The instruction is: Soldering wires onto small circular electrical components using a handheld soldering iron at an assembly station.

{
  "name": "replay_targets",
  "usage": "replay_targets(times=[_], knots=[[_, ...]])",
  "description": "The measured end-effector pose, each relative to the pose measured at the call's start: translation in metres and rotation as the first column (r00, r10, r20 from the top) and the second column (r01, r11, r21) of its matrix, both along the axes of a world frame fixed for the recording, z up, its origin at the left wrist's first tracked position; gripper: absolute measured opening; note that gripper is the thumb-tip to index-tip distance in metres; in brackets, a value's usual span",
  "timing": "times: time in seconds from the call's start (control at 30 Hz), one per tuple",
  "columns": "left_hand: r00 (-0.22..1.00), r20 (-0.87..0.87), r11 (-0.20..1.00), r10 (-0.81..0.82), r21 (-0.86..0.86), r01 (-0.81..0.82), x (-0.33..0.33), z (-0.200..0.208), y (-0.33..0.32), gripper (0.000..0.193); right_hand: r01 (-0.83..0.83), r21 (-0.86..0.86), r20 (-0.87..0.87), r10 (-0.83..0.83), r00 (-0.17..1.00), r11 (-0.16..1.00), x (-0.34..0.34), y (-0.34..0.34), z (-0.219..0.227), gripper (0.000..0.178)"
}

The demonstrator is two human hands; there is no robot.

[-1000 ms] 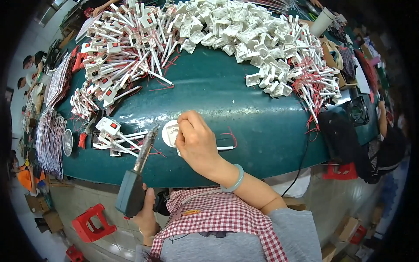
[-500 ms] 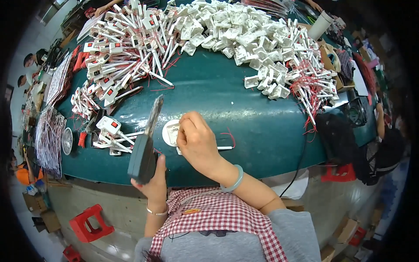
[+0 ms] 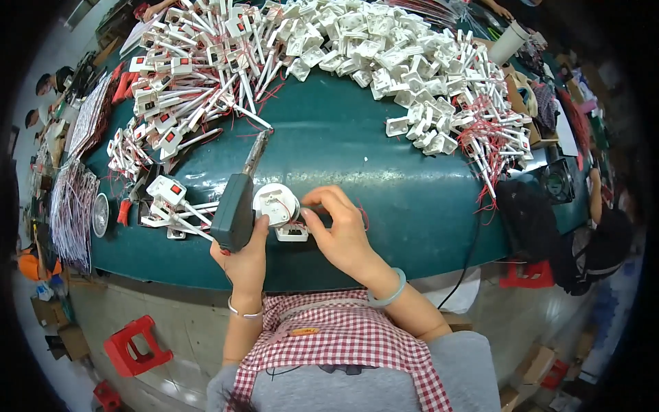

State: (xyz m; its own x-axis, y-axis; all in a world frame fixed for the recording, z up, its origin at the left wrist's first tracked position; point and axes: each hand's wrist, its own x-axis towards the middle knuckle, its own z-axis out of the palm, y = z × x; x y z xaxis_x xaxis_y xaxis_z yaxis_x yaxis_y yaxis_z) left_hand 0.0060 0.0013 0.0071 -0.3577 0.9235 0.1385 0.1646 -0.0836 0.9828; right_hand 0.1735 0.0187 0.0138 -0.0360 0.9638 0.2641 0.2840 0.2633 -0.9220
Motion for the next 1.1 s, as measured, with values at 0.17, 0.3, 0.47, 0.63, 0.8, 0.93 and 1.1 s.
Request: replay_targets(times=[0.17,0.3,0.47,0.63,0.8,0.93,1.1], knots=[[1.000,0.008,1.000,0.019,-0.012,-0.019,0.002,-0.001,0.002,0.025,-0.180,-0.148,0.047,0.188,0.981,0.973,0.001,-0.007,-0.007,0.014],[1.000,0.009,1.000,0.000,-0.010,0.000,0.002,0.000,0.005,0.025,-0.262,-0.242,0.019,0.275,0.961,0.934,0.003,0.002,-0.001,0.013],[0.999,0.030,1.000,0.027,-0.009,-0.027,0.004,-0.001,0.003,0.026,-0.297,-0.290,-0.010,0.307,0.952,0.910,0.009,0.002,-0.006,0.014],[0.995,0.100,1.000,0.015,-0.026,-0.012,0.001,-0.002,0.000,0.027,-0.302,-0.269,-0.017,0.309,0.951,0.915,0.001,0.001,-0.009,0.015],[0.999,0.047,1.000,0.016,-0.019,-0.015,-0.002,-0.007,0.002,0.028,-0.250,-0.369,-0.093,0.232,0.968,0.895,0.003,0.001,-0.009,0.013],[1.000,0.008,1.000,0.004,-0.008,-0.004,-0.003,-0.010,0.004,0.028,-0.111,-0.439,-0.194,0.027,0.981,0.892,0.003,-0.007,-0.015,0.009],[1.000,0.006,1.000,-0.007,-0.027,0.007,-0.003,-0.004,0.002,0.029,0.055,-0.280,-0.149,-0.100,0.984,0.958,0.000,-0.020,-0.014,0.009]])
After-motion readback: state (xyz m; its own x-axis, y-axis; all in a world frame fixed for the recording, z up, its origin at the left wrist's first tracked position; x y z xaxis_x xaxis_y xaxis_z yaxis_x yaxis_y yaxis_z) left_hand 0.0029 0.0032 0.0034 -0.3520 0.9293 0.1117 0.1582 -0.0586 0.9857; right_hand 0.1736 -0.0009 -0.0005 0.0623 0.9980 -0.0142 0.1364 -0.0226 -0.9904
